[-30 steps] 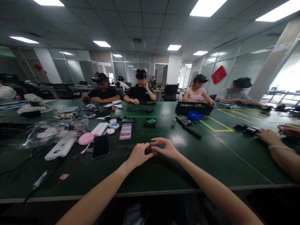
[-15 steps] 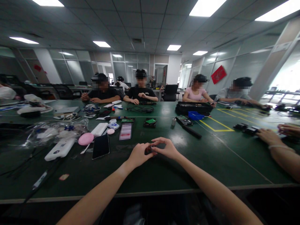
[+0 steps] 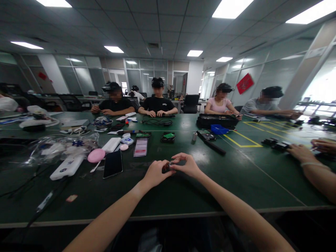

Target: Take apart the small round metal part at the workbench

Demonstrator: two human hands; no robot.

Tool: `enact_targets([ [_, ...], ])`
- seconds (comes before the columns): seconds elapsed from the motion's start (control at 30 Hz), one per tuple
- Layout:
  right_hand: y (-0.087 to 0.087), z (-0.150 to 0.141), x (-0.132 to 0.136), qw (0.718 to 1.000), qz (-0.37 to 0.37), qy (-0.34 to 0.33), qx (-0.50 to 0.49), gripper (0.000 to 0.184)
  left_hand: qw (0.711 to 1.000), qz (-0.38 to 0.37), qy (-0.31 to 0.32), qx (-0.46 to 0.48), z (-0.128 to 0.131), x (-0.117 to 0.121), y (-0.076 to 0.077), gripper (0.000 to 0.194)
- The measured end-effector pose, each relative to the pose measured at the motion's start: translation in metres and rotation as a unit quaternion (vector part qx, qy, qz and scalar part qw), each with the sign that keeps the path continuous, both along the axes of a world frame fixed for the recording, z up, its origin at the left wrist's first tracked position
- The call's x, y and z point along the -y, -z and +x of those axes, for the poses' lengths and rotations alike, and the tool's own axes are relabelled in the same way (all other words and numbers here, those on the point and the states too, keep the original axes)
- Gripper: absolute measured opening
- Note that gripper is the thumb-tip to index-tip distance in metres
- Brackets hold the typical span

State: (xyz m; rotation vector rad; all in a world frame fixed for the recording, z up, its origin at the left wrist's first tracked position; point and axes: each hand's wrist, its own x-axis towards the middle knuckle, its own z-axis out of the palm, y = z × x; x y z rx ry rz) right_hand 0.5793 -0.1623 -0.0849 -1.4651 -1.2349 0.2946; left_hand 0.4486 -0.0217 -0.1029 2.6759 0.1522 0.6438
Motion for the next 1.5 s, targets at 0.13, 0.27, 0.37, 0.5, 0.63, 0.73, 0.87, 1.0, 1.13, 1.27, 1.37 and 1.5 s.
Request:
enact_targets([
  [0.13,0.0015,0.0013,-0.0005,1.000,-0.009,0.000,0.020,0.041,1.000,0.000,-0.008,-0.006,0.0011,-0.0007,0.0014,0.035],
  [0.27,0.0023,0.0014,-0.0008,0.999,-0.014,-0.029,0.035,0.035,1.000,0.003,-0.006,-0.003,0.0021,-0.0017,0.0032,0.036],
  [0.37,0.0008,0.0000,-0.0002,0.998,-0.007,-0.049,0.032,0.034,1.000,0.000,-0.007,-0.002,0.0017,-0.0019,0.0036,0.037],
  [0.5,-0.0008,-0.0010,0.0007,0.998,-0.006,-0.055,0.025,0.034,1.000,-0.004,-0.005,0.000,0.0004,-0.0014,0.0032,0.038],
  [0.63,0.0005,0.0004,0.0001,0.999,-0.008,-0.034,0.018,0.036,1.000,-0.004,-0.004,-0.001,0.0003,-0.0017,0.0034,0.040],
  [0.73,0.0016,0.0015,-0.0007,1.000,-0.013,-0.019,0.007,0.037,1.000,-0.006,-0.006,-0.002,0.0010,-0.0022,0.0037,0.040],
  [0.87,0.0030,0.0026,-0.0014,1.000,-0.010,-0.012,-0.004,0.040,1.000,-0.004,-0.003,0.001,0.0015,-0.0026,0.0035,0.040],
  [1.0,0.0052,0.0038,-0.0021,1.000,-0.005,-0.003,-0.016,0.043,1.000,-0.008,-0.001,-0.008,0.0012,-0.0025,0.0025,0.038],
  [1.13,0.0068,0.0046,-0.0027,1.000,-0.003,0.005,-0.006,0.046,1.000,-0.013,0.000,-0.013,0.0006,-0.0019,0.0008,0.038],
  [1.27,0.0055,0.0035,-0.0020,1.000,-0.007,-0.001,0.011,0.043,1.000,-0.009,0.000,-0.008,0.0007,-0.0021,0.0009,0.037],
  [1.37,0.0019,0.0004,-0.0011,0.999,-0.016,-0.028,0.019,0.038,1.000,-0.009,-0.006,-0.004,0.0015,-0.0028,0.0027,0.038],
  [1.5,-0.0028,-0.0036,-0.0006,0.998,-0.015,-0.061,0.015,0.033,1.000,-0.023,-0.003,-0.007,0.0022,-0.0031,0.0040,0.040],
])
